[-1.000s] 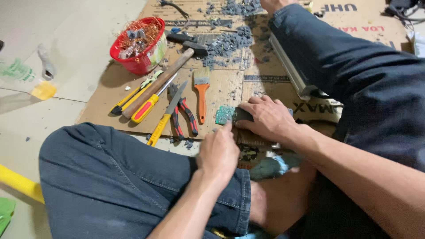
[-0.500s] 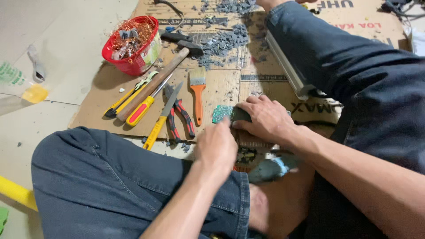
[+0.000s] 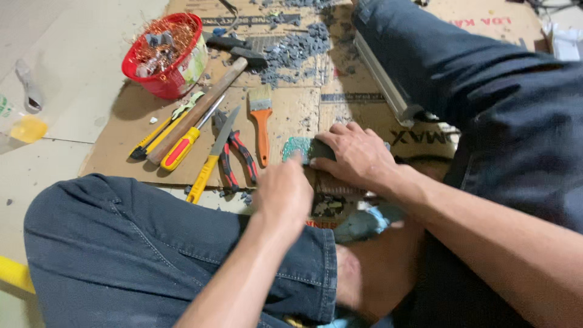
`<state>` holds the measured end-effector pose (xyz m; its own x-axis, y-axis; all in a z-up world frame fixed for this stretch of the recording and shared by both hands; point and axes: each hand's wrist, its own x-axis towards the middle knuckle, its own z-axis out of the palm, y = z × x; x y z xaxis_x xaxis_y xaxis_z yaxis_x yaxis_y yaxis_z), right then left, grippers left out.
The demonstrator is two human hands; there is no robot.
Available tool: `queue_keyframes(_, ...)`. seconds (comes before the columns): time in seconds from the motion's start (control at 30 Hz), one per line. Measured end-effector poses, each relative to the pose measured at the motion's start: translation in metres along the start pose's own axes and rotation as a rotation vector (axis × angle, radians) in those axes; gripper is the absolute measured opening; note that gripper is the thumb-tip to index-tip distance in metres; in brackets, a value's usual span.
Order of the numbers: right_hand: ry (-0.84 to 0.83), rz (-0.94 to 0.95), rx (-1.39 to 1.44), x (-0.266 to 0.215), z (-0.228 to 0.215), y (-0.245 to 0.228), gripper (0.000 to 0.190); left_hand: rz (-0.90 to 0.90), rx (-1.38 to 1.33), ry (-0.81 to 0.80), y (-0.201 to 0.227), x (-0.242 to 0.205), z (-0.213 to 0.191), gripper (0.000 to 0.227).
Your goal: The person scrapes a green circuit board with a small metal tool to remove material, then uses a brush to sweep away the debris. The person continues scraping and brushing the board repeatedly.
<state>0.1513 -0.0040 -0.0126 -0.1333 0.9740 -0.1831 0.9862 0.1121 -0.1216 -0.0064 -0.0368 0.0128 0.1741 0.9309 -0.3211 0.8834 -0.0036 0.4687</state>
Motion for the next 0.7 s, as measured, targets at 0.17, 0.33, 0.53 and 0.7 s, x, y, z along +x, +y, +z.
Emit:
queue_keyframes(0.17,-0.026,0.008,0.035,0.002,0.002,0.004,0.065,0.112,0.019,-0.033,-0.002,-0.019,-0.004,0.053)
queue_keyframes(0.33,-0.026,0.015,0.023,0.000,0.003,0.001,0.062,0.058,-0.026,-0.052,0.007,-0.033,-0.018,0.054)
queue_keyframes(0.53,0.004,-0.004,0.017,-0.004,0.001,-0.001,0.060,0.073,-0.020,0.043,-0.023,-0.022,-0.017,0.048)
queue_keyframes(0.7,-0.011,0.006,-0.045,-0.005,0.003,-0.003,0.060,-0.035,-0.048,-0.059,-0.029,-0.014,-0.019,0.049)
